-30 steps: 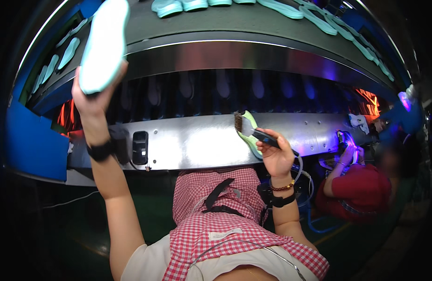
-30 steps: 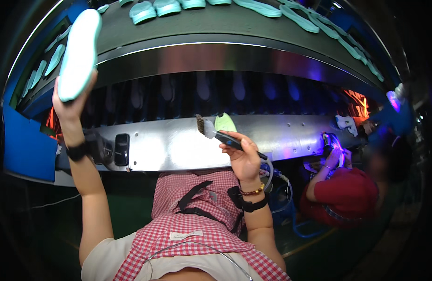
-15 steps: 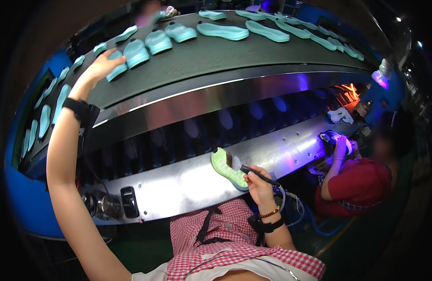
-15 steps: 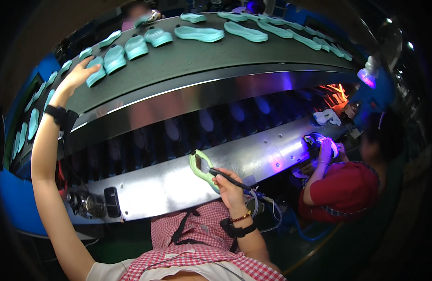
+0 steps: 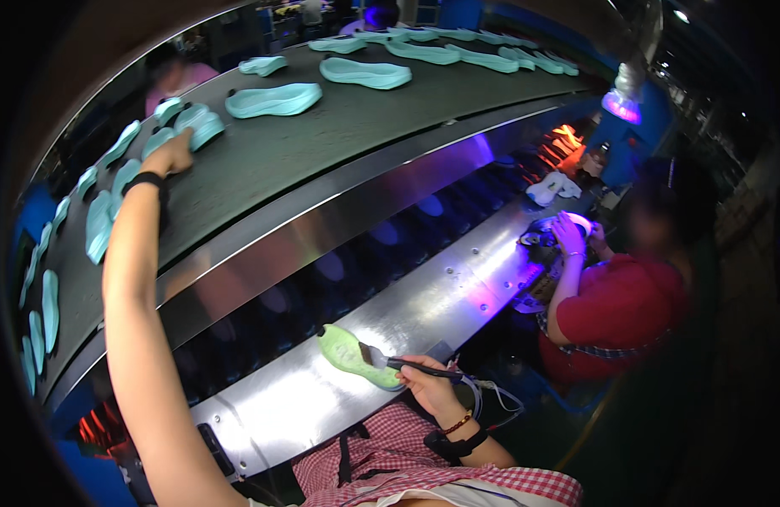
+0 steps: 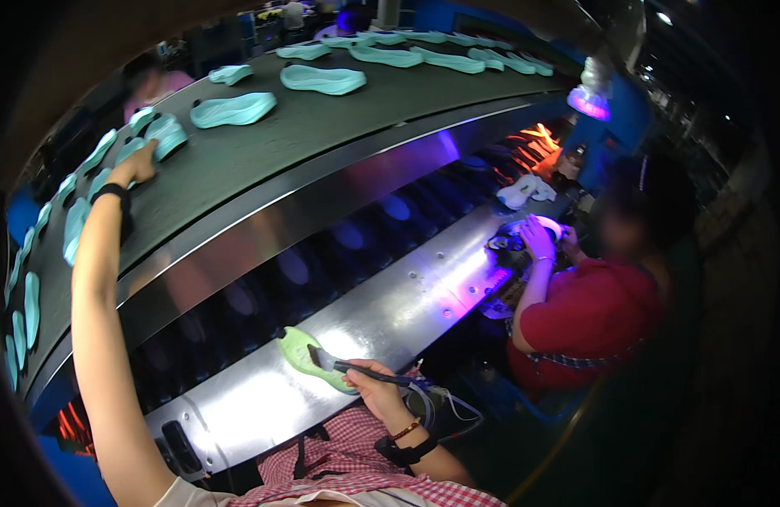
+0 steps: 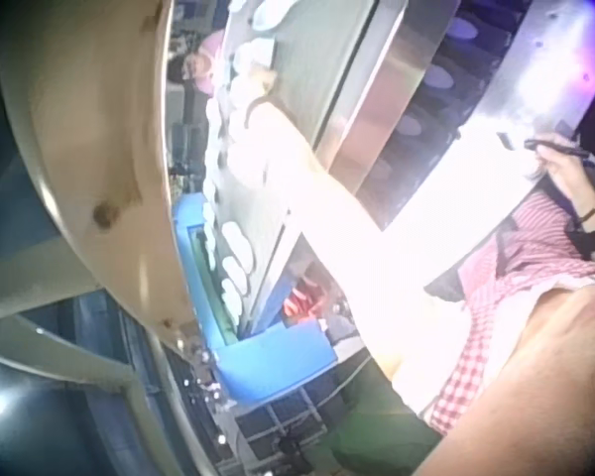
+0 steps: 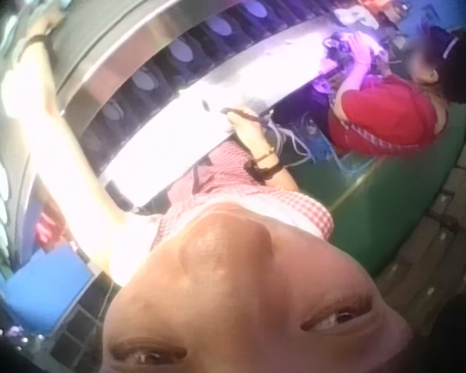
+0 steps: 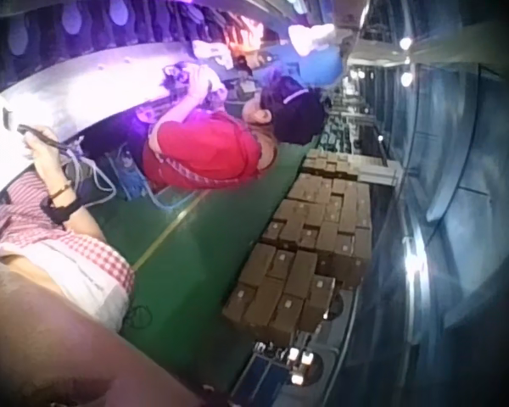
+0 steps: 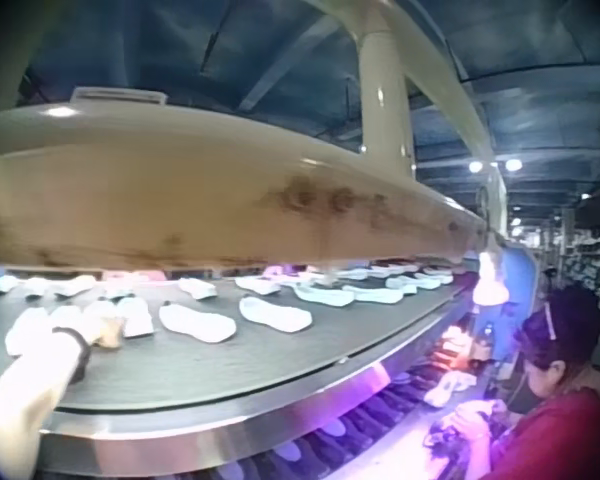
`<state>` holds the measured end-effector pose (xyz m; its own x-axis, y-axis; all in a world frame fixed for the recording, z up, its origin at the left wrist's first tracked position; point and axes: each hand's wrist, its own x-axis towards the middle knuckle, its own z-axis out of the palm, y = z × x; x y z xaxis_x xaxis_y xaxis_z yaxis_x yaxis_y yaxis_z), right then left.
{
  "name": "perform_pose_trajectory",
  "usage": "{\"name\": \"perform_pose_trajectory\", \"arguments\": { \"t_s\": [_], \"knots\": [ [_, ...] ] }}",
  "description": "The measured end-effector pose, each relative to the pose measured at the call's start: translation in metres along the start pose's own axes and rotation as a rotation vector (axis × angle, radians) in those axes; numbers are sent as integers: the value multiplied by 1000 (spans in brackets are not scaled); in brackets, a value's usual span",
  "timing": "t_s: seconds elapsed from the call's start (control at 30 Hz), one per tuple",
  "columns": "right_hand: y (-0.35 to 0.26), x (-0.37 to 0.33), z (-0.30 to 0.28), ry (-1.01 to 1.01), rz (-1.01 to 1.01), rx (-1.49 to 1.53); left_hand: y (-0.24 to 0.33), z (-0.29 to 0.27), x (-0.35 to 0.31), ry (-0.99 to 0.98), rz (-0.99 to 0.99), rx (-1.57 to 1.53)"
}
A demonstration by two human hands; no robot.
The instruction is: Apply adhesive to shoe soles using a specialized brush tool.
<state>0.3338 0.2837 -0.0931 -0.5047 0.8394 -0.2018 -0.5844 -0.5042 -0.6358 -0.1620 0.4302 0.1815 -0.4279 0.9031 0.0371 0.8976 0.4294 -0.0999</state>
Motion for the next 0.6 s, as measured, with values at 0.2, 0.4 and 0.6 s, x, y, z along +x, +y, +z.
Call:
{"name": "perform_pose_trajectory", "arguments": {
  "t_s": [0.2, 0.4, 0.6],
  "knots": [
    [-5, 2, -33, 77, 3, -38, 47, -17, -20, 108, 203, 207],
    [-16, -2, -44, 91, -73, 51, 41, -5, 3, 62, 179, 407],
    [-13, -12, -56, -8, -4, 134, -22, 37, 35, 258, 299, 272]
  ]
}}
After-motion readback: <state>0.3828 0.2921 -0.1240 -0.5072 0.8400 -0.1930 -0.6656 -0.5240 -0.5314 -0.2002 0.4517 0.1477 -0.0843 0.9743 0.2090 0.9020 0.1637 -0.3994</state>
